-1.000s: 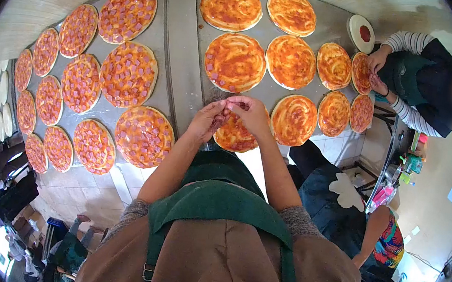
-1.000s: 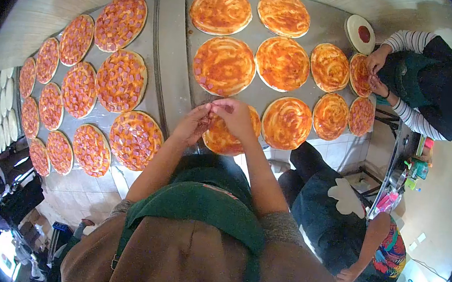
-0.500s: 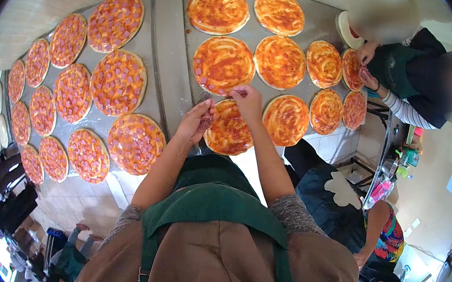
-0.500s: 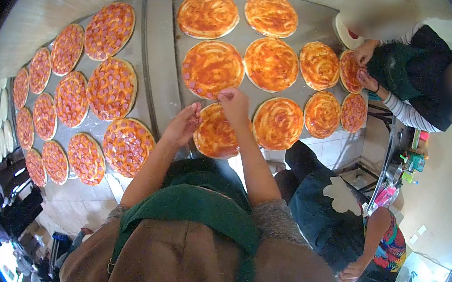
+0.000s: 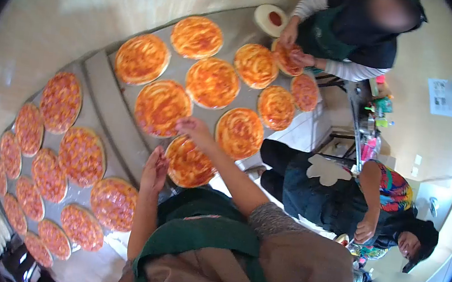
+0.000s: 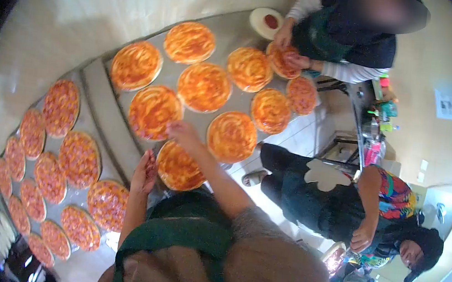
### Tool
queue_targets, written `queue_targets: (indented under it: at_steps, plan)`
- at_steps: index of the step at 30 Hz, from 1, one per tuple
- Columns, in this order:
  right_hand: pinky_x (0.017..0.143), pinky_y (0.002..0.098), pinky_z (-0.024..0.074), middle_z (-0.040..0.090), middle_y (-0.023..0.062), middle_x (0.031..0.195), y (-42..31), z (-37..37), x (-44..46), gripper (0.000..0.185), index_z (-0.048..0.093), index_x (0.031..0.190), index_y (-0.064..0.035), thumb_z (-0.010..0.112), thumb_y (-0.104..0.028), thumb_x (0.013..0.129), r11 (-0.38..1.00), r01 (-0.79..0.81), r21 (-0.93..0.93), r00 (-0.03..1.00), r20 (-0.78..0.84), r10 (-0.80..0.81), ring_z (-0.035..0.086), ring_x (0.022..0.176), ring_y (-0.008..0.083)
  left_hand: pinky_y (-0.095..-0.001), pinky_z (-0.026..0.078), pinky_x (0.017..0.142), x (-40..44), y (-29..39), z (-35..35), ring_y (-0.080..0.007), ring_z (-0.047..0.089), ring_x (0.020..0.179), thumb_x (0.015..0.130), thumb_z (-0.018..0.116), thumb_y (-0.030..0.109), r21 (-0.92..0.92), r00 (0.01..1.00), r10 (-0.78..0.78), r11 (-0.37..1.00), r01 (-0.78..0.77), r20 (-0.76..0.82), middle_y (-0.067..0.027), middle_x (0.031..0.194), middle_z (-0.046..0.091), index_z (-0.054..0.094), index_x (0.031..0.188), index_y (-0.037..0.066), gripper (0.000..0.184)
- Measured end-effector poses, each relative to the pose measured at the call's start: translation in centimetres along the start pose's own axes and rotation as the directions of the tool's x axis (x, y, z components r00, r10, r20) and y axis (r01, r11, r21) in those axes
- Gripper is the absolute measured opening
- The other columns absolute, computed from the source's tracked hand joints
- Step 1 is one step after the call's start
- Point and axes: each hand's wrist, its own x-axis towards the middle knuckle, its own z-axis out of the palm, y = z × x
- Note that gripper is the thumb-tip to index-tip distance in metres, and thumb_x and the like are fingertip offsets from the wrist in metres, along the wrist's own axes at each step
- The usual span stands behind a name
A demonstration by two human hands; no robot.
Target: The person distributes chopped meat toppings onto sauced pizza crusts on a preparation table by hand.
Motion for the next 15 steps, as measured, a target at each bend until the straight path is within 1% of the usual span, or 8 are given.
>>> queue_targets:
  at_steps: [1,3,5,7,10,13,15]
  plan:
    - [0.068,0.0269,0.0514,0.069,0.0052,0.096,-0.5,-0.6,-0.5,0.023,0.064,0.104,-0.0043,0.069,-0.014,0.084,0.996,-0.035,0.077,0.997,0.074,0.029,0.064,0.083,0.0133,-0.02,0.047,0.069,-0.4,0.4,-0.3,-0.0071,0.055,0.075,0.096,0.055,0.025,0.001,0.999,-0.006,1.0,0.006,0.038,0.0019,0.087,0.058,0.059,0.107,0.009,0.02]
    - [0.068,0.0243,0.0506,0.069,0.0067,0.1,0.0,-1.3,-0.2,0.026,0.064,0.107,-0.0035,0.069,-0.013,0.084,0.999,0.011,-0.034,0.996,0.087,-0.008,0.064,0.087,0.0118,-0.0195,0.047,0.066,-0.2,0.3,-0.9,-0.0073,0.055,0.073,0.096,0.055,0.026,0.013,1.0,0.014,1.0,-0.014,0.012,0.0016,0.086,0.058,0.059,0.106,0.009,0.02]
    - [0.067,0.0237,0.0502,0.069,0.0059,0.096,0.7,-1.9,0.2,0.026,0.064,0.106,-0.0026,0.07,-0.013,0.083,0.995,0.067,-0.076,0.996,0.071,-0.061,0.064,0.083,0.0114,-0.0194,0.048,0.064,-0.1,0.1,-1.0,-0.0079,0.056,0.069,0.096,0.055,0.026,-0.024,0.998,0.038,0.999,-0.039,-0.048,0.0015,0.083,0.058,0.06,0.105,0.008,0.02]
    - [0.066,0.0248,0.0503,0.069,0.0051,0.09,0.5,-2.1,0.5,0.023,0.066,0.102,-0.002,0.071,-0.013,0.083,0.976,0.008,-0.217,1.0,-0.016,-0.012,0.063,0.077,0.0124,-0.0193,0.051,0.065,-0.5,0.5,-0.5,-0.0079,0.058,0.067,0.095,0.056,0.026,-0.012,0.994,0.038,0.999,-0.039,-0.1,0.0015,0.081,0.059,0.06,0.104,0.008,0.021]
    - [0.064,0.0253,0.0498,0.069,0.004,0.083,-0.3,-1.9,0.7,0.018,0.067,0.096,-0.0003,0.07,-0.012,0.083,0.948,0.02,-0.319,0.998,-0.047,-0.037,0.062,0.071,0.0121,-0.0196,0.054,0.069,-0.7,0.5,-0.5,-0.0076,0.06,0.066,0.095,0.057,0.026,-0.032,0.99,0.021,0.999,-0.026,-0.137,0.0013,0.08,0.06,0.061,0.104,0.007,0.021]
    - [0.065,0.0288,0.0516,0.07,0.0091,0.08,0.2,-1.6,1.6,0.017,0.069,0.092,-0.0013,0.07,-0.012,0.079,0.853,0.106,-0.511,0.985,-0.066,-0.162,0.066,0.07,0.0164,-0.0197,0.055,0.071,-0.9,0.2,-1.0,-0.0072,0.061,0.066,0.094,0.058,0.025,-0.03,0.991,0.014,0.999,-0.018,-0.133,0.001,0.081,0.061,0.061,0.104,0.007,0.021]
    - [0.064,0.0292,0.0507,0.069,0.0087,0.078,-0.3,-1.1,1.7,0.016,0.067,0.09,0.0006,0.071,-0.011,0.08,0.757,0.134,-0.639,0.97,-0.069,-0.231,0.065,0.068,0.0159,-0.0197,0.055,0.071,-1.0,0.1,-1.2,-0.0073,0.061,0.067,0.094,0.058,0.025,-0.034,0.99,0.008,0.999,-0.013,-0.138,0.0011,0.081,0.061,0.061,0.104,0.007,0.021]
